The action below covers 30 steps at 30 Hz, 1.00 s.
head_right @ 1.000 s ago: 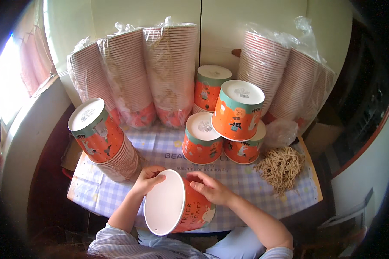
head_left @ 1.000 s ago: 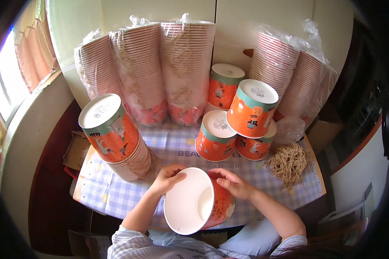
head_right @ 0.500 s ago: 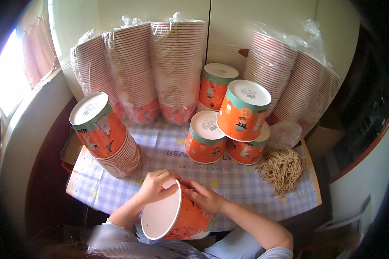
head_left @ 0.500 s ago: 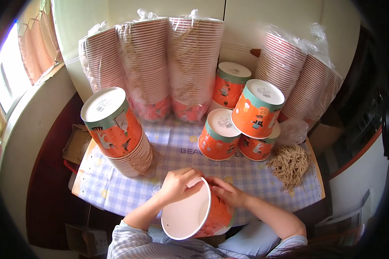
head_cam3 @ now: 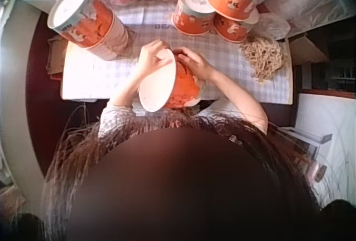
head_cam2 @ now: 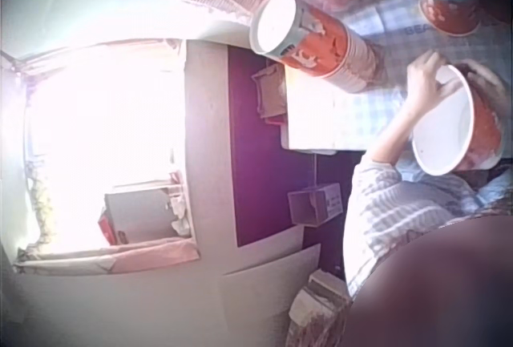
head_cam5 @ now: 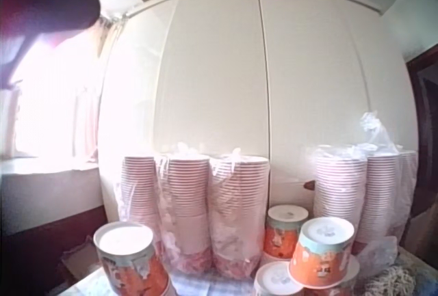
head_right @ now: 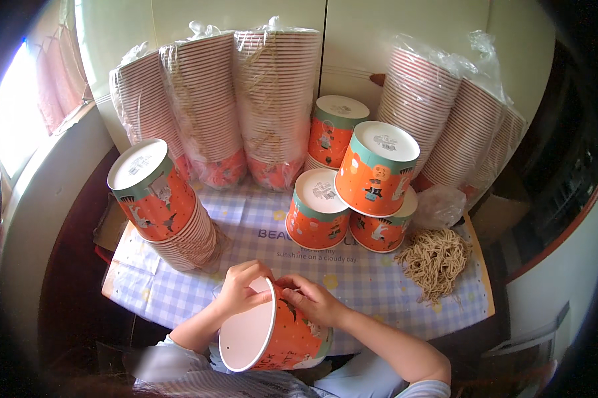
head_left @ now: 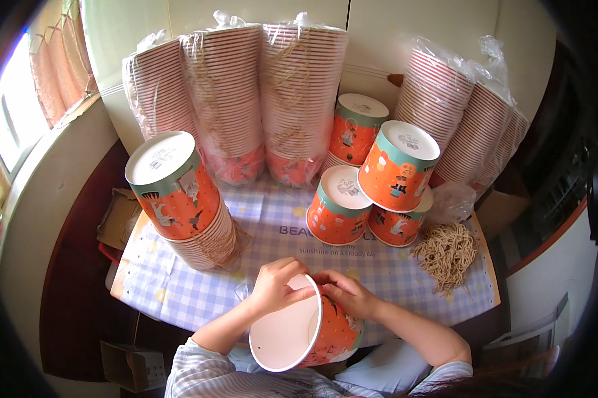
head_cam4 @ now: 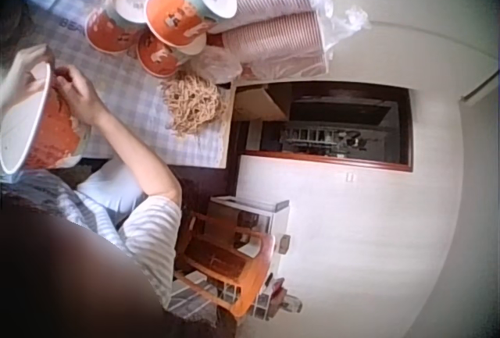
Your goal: Attaching string handles to decorative paper buckets.
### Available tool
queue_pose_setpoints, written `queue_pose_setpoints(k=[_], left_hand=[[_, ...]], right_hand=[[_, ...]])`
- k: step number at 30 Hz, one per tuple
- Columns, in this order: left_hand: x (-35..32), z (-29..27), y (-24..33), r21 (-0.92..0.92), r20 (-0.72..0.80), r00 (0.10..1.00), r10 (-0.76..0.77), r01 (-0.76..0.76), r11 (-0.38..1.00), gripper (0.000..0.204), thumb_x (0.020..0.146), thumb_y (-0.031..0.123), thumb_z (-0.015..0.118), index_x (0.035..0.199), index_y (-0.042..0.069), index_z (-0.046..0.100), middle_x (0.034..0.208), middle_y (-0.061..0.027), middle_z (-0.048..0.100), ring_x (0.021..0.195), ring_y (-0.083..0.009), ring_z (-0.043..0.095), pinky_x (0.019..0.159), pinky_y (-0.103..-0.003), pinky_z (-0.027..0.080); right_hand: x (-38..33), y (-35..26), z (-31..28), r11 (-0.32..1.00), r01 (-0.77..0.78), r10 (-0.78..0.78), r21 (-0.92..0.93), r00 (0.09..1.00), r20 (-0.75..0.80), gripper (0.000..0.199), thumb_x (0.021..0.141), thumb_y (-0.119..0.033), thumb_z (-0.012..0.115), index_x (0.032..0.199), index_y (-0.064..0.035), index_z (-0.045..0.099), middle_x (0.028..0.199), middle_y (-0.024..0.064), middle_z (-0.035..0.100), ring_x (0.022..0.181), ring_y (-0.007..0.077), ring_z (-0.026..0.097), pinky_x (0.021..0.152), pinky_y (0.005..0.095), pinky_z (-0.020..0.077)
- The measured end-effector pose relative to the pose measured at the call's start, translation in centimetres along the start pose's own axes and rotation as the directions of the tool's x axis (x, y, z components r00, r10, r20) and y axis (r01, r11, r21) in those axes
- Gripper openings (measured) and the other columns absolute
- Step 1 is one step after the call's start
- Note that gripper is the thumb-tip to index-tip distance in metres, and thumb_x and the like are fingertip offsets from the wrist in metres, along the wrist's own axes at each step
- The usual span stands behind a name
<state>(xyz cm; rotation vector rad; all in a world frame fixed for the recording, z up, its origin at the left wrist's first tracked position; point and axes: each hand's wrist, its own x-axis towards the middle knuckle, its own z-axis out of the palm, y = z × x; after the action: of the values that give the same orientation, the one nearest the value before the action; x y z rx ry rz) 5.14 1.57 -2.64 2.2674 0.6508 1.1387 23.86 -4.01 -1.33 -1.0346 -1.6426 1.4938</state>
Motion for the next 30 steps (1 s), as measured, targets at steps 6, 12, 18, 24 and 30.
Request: queue_pose_setpoints(k=[6,12,18,24,30], left_hand=[[-0.5,0.4,-0.9,-0.037,-0.066,0.996,0.062,-0.065,0.997,0.026,0.068,0.025,0.069,0.072,0.003,0.056,0.068,-0.008,0.056,0.061,-0.0245,0.057,0.053,-0.03,0.044],[-0.8,0.4,-1.4,-0.159,-0.091,0.981,0.172,-0.185,0.97,0.026,0.067,0.025,0.067,0.072,0.003,0.055,0.069,-0.0097,0.055,0.061,-0.0265,0.056,0.053,-0.032,0.043],[-1.0,0.5,-1.5,-0.197,-0.062,0.987,0.146,-0.156,0.968,0.026,0.066,0.025,0.066,0.071,0.002,0.055,0.069,-0.0101,0.055,0.061,-0.0261,0.055,0.053,-0.032,0.043],[-1.2,0.5,-1.5,-0.229,-0.041,0.989,0.145,-0.15,0.962,0.026,0.065,0.026,0.066,0.069,0.003,0.055,0.069,-0.0101,0.055,0.06,-0.0258,0.055,0.053,-0.032,0.043],[-1.1,0.6,-1.3,-0.281,0.035,0.985,0.167,-0.151,0.948,0.026,0.067,0.025,0.066,0.069,0.002,0.054,0.068,-0.0095,0.055,0.06,-0.0256,0.054,0.053,-0.032,0.042]], right_hand=[[-0.4,-1.3,0.5,0.902,0.285,-0.333,-0.324,0.937,-0.106,0.022,0.083,-0.017,0.055,0.099,-0.0031,0.055,0.096,0.0116,0.056,0.091,0.0238,0.055,0.078,0.0306,0.0434],[-0.5,-1.5,1.1,0.844,0.375,-0.443,-0.383,0.891,-0.104,0.017,0.08,-0.013,0.058,0.095,-0.005,0.057,0.093,0.0075,0.058,0.088,0.0231,0.056,0.075,0.0316,0.0456],[-0.6,-1.6,1.2,0.858,0.373,-0.437,-0.353,0.891,-0.121,0.013,0.079,-0.009,0.06,0.091,-0.0046,0.059,0.092,0.0068,0.059,0.086,0.0206,0.056,0.074,0.0298,0.046],[-0.3,-1.6,0.9,0.938,0.309,-0.324,-0.159,0.942,-0.082,0.009,0.08,-0.011,0.06,0.086,-0.0038,0.057,0.089,0.0045,0.057,0.084,0.0142,0.055,0.073,0.027,0.0441],[-0.2,-1.4,0.7,0.985,0.159,-0.162,0.061,0.986,0.046,0.01,0.083,-0.012,0.056,0.085,-0.0038,0.051,0.087,0.0035,0.048,0.08,0.0113,0.048,0.073,0.0239,0.0399]])
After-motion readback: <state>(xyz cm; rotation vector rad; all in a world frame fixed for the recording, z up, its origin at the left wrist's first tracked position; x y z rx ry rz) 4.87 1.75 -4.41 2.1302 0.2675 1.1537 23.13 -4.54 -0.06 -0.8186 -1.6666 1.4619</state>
